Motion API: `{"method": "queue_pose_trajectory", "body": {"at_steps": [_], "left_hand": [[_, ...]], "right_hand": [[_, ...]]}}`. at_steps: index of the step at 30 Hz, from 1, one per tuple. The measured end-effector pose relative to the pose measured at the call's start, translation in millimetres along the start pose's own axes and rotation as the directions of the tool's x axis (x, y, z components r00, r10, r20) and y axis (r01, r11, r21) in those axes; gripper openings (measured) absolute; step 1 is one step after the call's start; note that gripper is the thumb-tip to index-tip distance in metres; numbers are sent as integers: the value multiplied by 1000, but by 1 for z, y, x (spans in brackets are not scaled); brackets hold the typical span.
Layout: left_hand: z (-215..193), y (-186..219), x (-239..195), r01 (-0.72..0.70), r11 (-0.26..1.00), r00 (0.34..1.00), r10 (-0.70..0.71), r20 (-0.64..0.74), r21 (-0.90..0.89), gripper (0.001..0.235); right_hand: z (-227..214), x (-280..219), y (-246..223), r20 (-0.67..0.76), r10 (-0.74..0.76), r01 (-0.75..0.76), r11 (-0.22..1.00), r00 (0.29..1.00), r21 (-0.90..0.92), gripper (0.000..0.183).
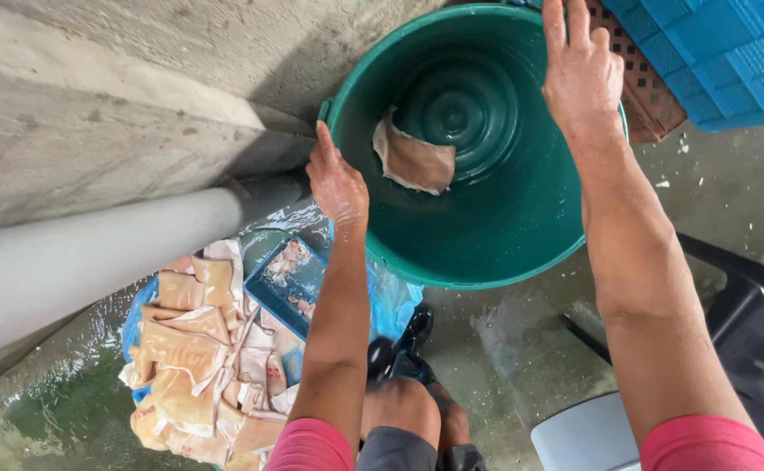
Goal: The person washes pieces of raw meat by hand in a green bucket filled with water, then transfers the rinsed meat into a blue plastic basket. They refill the bucket using a hose and continue the washing process.
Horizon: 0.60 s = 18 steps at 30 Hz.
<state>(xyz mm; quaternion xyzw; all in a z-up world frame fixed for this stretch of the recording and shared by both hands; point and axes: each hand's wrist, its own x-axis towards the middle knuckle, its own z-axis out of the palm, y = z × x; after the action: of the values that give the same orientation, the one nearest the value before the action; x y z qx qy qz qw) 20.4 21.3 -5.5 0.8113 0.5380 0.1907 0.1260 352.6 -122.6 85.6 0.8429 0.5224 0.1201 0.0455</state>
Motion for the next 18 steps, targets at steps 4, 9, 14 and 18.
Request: {"method": "queue_pose_trajectory", "body": {"at_steps": [4, 9, 14, 18], "left_hand": [[4, 16, 10, -78, 996, 997, 78, 18, 40, 84], [9, 56, 22, -147, 986, 988, 142, 59, 78, 84], [22, 80, 33, -220, 969, 971, 208, 114, 109, 68], [37, 102, 41, -291, 948, 954, 278, 114, 125, 54]], "right_hand": [[18, 7, 13, -20, 36, -38, 994, 999, -103, 94], [31, -4, 49, 123, 116, -108, 992, 986, -72, 105], [63, -10, 75, 178, 197, -189, 980, 964, -62, 89], [83, -8, 97, 315, 292, -311, 950, 903, 13, 89]]}}
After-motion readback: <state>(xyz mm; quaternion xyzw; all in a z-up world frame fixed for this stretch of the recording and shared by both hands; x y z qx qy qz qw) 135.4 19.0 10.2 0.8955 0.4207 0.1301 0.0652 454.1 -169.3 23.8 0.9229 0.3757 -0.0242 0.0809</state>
